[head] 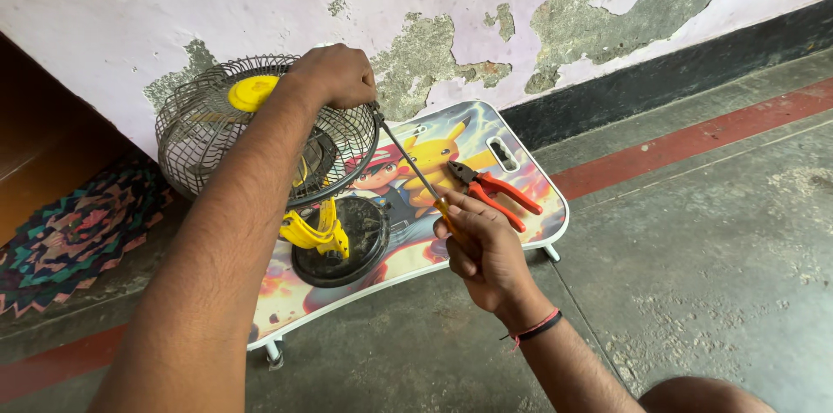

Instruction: The person disassembles a yellow electric fan by removing the front grille, unscrewing the central nut, and detaching the fan blades. The person uses a screwdriver and pliers to loosen fasteners and separate components.

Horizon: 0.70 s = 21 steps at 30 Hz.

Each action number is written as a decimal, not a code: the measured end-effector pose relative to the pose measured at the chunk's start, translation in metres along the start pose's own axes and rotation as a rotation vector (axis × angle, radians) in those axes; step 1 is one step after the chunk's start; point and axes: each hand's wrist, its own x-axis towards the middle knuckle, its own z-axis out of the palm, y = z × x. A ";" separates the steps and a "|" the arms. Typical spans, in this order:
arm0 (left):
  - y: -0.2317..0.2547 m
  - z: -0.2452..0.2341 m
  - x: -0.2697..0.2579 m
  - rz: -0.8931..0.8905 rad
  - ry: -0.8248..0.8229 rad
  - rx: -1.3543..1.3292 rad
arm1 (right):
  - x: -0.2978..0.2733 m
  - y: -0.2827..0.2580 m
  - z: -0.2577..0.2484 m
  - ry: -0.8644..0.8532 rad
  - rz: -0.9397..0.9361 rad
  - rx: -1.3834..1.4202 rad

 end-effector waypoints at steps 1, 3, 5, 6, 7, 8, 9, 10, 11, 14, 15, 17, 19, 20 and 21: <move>0.000 0.000 0.000 -0.002 0.000 0.002 | 0.000 0.000 0.000 -0.002 0.002 0.008; 0.001 0.000 0.000 -0.002 -0.002 0.005 | -0.001 0.000 -0.001 0.001 0.009 0.022; 0.003 0.000 -0.001 -0.030 -0.057 0.060 | -0.002 0.001 -0.003 0.011 0.019 0.033; 0.003 -0.001 -0.001 -0.043 -0.084 0.087 | -0.002 0.001 -0.004 0.016 0.016 0.027; 0.004 -0.001 -0.001 -0.038 -0.068 0.063 | -0.001 0.001 -0.006 0.021 0.013 0.020; 0.005 -0.002 -0.002 -0.034 -0.051 0.041 | 0.000 0.001 -0.007 0.025 0.010 0.015; 0.005 -0.002 -0.003 -0.029 -0.034 0.018 | 0.001 0.001 -0.008 0.026 0.010 0.015; 0.005 -0.003 -0.003 -0.034 -0.037 0.022 | 0.002 0.000 -0.009 0.028 0.010 0.015; 0.005 -0.003 -0.004 -0.039 -0.041 0.026 | 0.004 0.000 -0.010 0.030 0.011 0.015; 0.007 -0.003 -0.004 -0.040 -0.043 0.031 | 0.009 0.002 -0.012 0.023 0.014 0.039; 0.007 -0.003 -0.004 -0.039 -0.042 0.033 | 0.010 0.001 -0.013 0.028 0.025 0.053; 0.007 -0.003 -0.004 -0.037 -0.031 0.021 | 0.011 0.003 -0.013 0.037 0.048 0.081; 0.006 -0.003 -0.004 -0.036 -0.033 0.024 | 0.011 0.004 -0.013 0.030 0.039 0.072; 0.006 -0.003 -0.003 -0.035 -0.039 0.034 | 0.010 0.004 -0.013 0.026 0.034 0.068; 0.006 -0.003 -0.003 -0.033 -0.045 0.045 | 0.009 0.005 -0.013 0.019 0.029 0.060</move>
